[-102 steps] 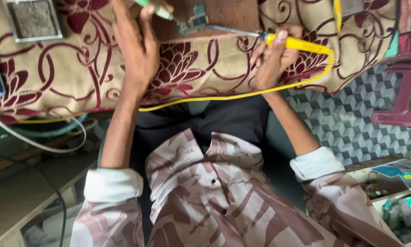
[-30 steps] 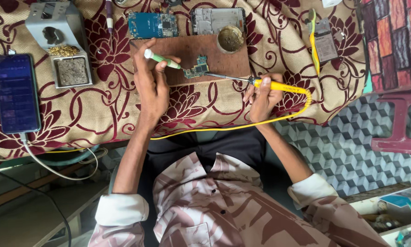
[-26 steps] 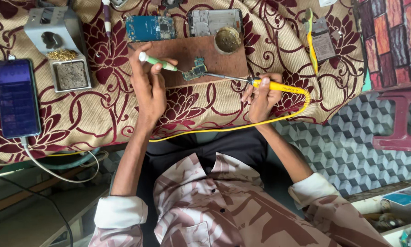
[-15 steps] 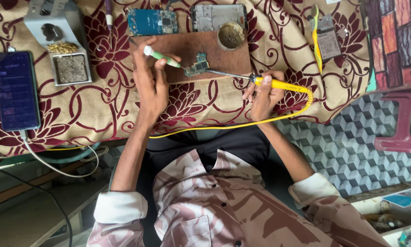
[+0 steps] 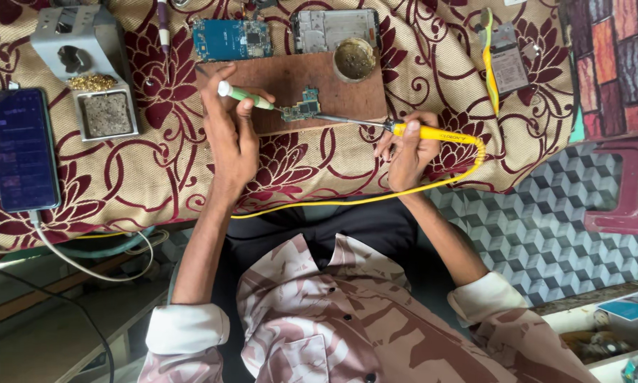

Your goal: The person solders a small circuit board using a soldering iron and flux. They repeatedly apply flux with a green tube and heat specific points on the board with the iron, occasionally dipping the tip into a small container.

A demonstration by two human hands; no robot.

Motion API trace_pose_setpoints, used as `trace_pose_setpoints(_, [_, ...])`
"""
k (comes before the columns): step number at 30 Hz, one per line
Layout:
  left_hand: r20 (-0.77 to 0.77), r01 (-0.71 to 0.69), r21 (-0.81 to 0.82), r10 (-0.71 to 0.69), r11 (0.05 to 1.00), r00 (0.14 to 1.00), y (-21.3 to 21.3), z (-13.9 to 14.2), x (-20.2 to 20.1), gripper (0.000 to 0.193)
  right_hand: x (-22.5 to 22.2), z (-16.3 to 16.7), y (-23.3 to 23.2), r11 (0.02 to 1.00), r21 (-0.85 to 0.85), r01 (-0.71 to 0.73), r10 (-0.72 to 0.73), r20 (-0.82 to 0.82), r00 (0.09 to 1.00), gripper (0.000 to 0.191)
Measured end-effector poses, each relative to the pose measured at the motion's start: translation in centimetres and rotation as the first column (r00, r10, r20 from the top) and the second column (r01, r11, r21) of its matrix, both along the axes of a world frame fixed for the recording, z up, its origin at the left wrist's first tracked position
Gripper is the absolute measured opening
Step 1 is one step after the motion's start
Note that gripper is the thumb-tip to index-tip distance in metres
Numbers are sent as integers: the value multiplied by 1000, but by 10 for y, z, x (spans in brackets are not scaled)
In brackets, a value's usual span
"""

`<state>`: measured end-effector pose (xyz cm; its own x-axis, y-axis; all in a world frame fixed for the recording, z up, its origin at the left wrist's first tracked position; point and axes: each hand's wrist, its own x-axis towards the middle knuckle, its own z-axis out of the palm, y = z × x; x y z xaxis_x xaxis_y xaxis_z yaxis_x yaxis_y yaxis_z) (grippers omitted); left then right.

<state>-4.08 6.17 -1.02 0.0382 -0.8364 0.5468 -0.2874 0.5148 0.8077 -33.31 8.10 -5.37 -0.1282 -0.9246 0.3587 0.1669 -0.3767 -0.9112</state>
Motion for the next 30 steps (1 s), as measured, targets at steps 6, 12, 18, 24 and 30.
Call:
trace_pose_setpoints(6, [34,-37,61,35,997,999,4,-1,1,35,0,0,-1,1000,2,15,-15,-62,998,28])
trace_pose_setpoints(12, [60,-89,132,82,987,995,0,-4,1,37,0,1,1,1000,-11,6,-7,-77,997,28])
trace_pose_setpoints(18, [21,-23,-24,24,999,1000,0,2,-1,36,2,3,-1,1000,-13,-3,2,-88,996,28])
trace_pose_setpoints(24, [47,-67,111,62,992,997,0,-1,1,37,0,1,-1,1000,-6,22,-23,-108,994,27])
trace_pose_setpoints(30, [30,-55,67,53,996,998,-4,-9,2,36,0,1,-1,999,-26,33,-36,-135,990,26])
